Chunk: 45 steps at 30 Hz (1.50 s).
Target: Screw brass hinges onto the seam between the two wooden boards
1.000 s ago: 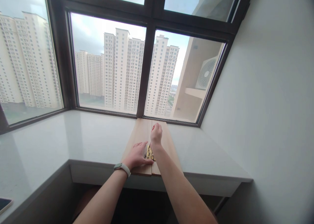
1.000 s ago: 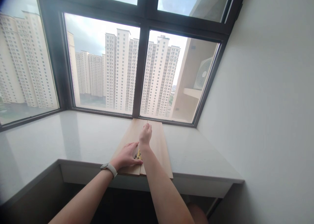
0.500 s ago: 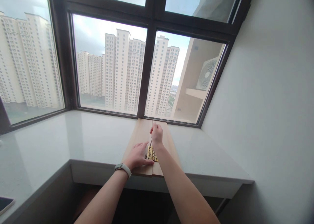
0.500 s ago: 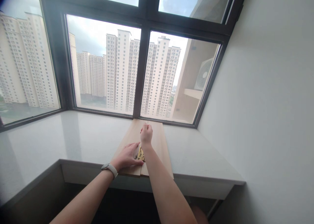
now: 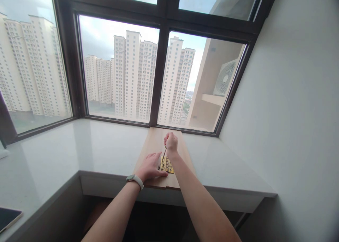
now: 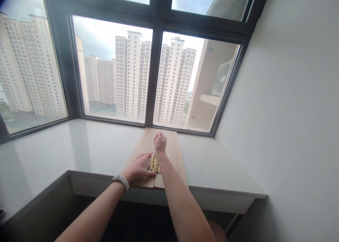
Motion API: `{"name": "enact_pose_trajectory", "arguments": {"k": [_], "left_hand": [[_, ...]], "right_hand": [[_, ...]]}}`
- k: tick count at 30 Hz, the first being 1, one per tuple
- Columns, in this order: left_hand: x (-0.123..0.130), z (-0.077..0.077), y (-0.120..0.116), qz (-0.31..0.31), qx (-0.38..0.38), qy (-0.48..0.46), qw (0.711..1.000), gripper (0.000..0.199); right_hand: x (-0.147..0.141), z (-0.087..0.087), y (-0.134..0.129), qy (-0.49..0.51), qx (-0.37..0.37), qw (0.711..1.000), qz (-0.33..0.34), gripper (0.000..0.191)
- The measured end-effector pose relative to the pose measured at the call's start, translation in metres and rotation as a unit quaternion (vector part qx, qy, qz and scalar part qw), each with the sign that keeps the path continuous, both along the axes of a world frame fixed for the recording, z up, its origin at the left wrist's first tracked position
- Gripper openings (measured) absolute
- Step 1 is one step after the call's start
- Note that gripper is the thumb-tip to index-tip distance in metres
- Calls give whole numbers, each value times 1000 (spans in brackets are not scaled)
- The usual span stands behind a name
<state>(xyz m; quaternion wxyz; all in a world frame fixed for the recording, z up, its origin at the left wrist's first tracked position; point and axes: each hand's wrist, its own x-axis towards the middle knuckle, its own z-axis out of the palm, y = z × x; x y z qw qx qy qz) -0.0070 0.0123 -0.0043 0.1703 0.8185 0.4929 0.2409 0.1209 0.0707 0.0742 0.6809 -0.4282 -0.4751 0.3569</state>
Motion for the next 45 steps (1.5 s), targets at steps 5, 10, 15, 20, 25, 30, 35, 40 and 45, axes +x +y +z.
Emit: {"name": "enact_pose_trajectory", "arguments": {"k": [5,10,15,20,25,30,35,40,45], "left_hand": [[0,-1,1,1,-4,0,1000,124],[0,-2,1,2,4,-1,1000,121],[0,-1,1,-1,6,-1,1000,120],[0,-2,2,-1,4,1,1000,122],[0,-2,2,5,-2,3,1000,123],[0,2,-2,2,-1,-6,1000,119],[1,6,-5,8,-10,-8,1000,117],[2,7,-4,4,-6,1,1000,107],[2,8,-5,12,-16,0,1000,112]], "right_hand": [[7,6,-3,52,-28,992,112,29],[1,-3,-4,46,1,999,-21,34],[-8,-8,-4,31,-16,998,-60,41],[-5,-2,-4,18,-12,1000,-11,35],[9,7,-7,67,-39,989,128,31],[9,6,-14,36,-4,989,142,24],[-7,-2,-16,19,9,1000,-6,36],[-15,-7,-10,-22,16,998,-60,35],[-10,-1,-9,-29,14,999,-36,33]]}}
